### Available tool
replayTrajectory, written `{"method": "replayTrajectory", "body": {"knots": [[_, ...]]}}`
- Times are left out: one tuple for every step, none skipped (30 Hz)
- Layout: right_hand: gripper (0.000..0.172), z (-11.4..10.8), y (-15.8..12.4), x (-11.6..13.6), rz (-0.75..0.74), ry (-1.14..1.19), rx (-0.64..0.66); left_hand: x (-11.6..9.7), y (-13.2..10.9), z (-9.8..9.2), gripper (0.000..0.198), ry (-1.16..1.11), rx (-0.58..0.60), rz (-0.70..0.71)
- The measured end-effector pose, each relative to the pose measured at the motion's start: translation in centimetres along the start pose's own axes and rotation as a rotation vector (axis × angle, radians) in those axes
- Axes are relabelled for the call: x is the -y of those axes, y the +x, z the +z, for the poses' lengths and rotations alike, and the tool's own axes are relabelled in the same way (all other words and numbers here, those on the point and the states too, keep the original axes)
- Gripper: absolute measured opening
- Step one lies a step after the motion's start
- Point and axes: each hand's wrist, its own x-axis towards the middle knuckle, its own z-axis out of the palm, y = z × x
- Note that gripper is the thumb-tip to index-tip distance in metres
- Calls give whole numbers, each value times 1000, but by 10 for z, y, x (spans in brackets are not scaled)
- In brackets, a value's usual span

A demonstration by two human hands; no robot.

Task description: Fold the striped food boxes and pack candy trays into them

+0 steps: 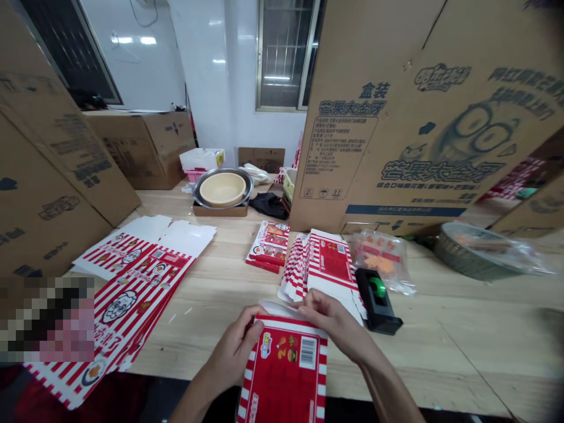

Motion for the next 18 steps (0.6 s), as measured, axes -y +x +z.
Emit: {"method": "replayTrajectory", "body": {"knots": [[33, -1, 1, 3, 13, -30, 50, -1, -1, 0, 25, 2, 4, 3], [30, -1, 2, 6, 10, -76, 75, -2, -2, -1, 25, 1, 5, 5], [28, 0, 3, 7, -11, -146, 74, -2, -3, -1, 24, 1, 5, 7], [24, 2, 4, 8, -50, -236, 46, -3, -5, -1, 24, 3, 3, 6], [18, 4, 4, 8, -104, -331, 8, -3, -6, -1, 23, 5, 0, 5], [13, 6, 3, 8, -158, -410, -27, -2, -8, -1, 23, 2, -8, 5], [9, 8, 2, 9, -202, -459, -48, -2, -9, 0, 22, -12, -20, 2], [9, 9, 1, 9, -230, -472, -49, -1, -10, 1, 21, -41, -33, -4], [9, 10, -1, 10, -244, -455, -30, -1, -12, 2, 23, -81, -44, -15], [10, 10, -2, 11, -247, -420, 2, -1, -13, 3, 26, -125, -47, -28], [11, 10, -4, 13, -245, -381, 37, -1, -14, 3, 31, -158, -40, -43], [13, 8, -5, 14, -239, -340, 71, -1, -14, 4, 35, -165, -31, -54], [14, 6, -6, 15, -232, -301, 108, -1, -15, 3, 36, -141, -23, -51], [15, 4, -8, 16, -226, -264, 148, -2, -16, 3, 35, -98, -22, -36], [17, 1, -9, 16, -220, -233, 193, -2, -17, 2, 32, -49, -28, -16], [19, -2, -10, 16, -210, -210, 243, -2, -17, 1, 27, -7, -35, 5], [21, -5, -12, 16, -192, -196, 292, -1, -18, -1, 23, 18, -47, 19], [23, -6, -13, 14, -170, -189, 320, -1, -19, -2, 20, 22, -63, 23]]}}
